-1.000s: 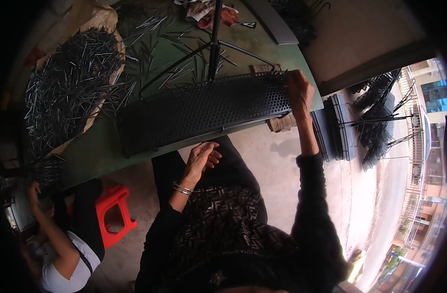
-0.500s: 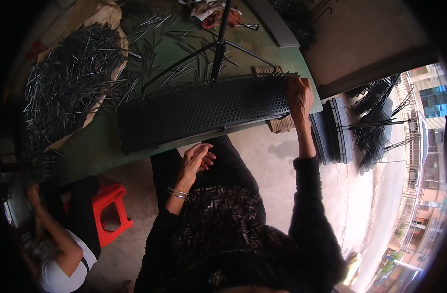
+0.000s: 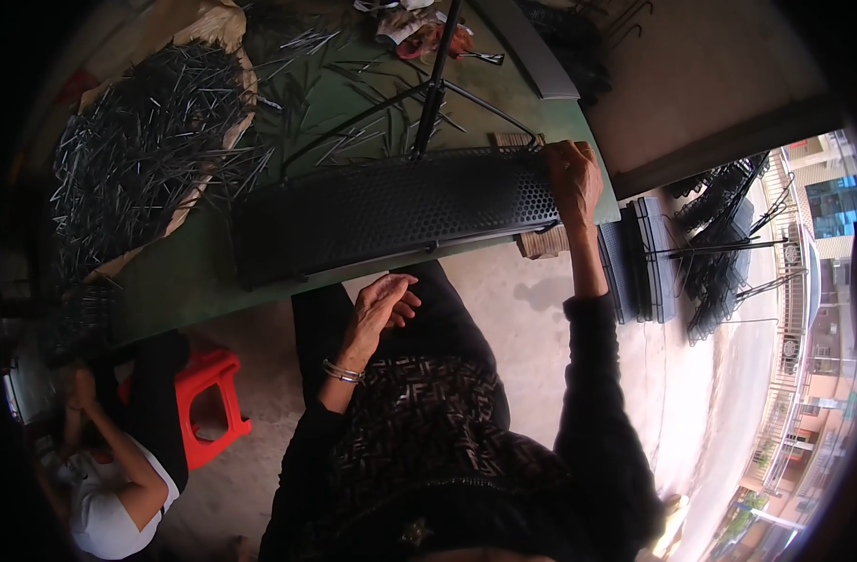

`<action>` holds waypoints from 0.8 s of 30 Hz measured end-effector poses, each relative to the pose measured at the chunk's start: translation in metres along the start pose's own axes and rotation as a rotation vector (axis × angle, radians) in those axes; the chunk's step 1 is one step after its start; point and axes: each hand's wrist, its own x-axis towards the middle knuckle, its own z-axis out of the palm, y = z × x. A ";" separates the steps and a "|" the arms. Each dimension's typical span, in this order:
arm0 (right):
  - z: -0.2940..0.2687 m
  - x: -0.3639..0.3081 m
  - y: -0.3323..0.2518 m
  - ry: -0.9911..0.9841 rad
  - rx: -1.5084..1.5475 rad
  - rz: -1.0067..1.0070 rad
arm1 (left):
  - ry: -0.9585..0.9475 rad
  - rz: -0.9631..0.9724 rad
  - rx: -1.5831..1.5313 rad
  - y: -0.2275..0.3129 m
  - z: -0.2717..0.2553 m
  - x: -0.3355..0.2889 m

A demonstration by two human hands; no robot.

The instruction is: Manually inserting metal spikes into a wire mesh grid.

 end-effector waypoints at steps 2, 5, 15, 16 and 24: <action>0.002 0.000 0.005 0.011 -0.005 -0.003 | -0.005 0.032 -0.003 0.003 -0.001 0.000; 0.005 -0.002 0.012 -0.015 -0.057 -0.033 | -0.012 0.034 -0.006 0.006 -0.001 0.000; 0.007 -0.048 -0.046 -0.080 0.362 -0.022 | -0.056 0.238 -0.068 0.080 0.002 -0.039; 0.013 -0.058 -0.053 -0.100 0.357 -0.082 | -0.024 0.307 -0.076 0.089 -0.003 -0.040; 0.040 -0.106 -0.112 -0.139 0.280 -0.275 | 0.601 0.664 -0.239 0.160 -0.127 -0.024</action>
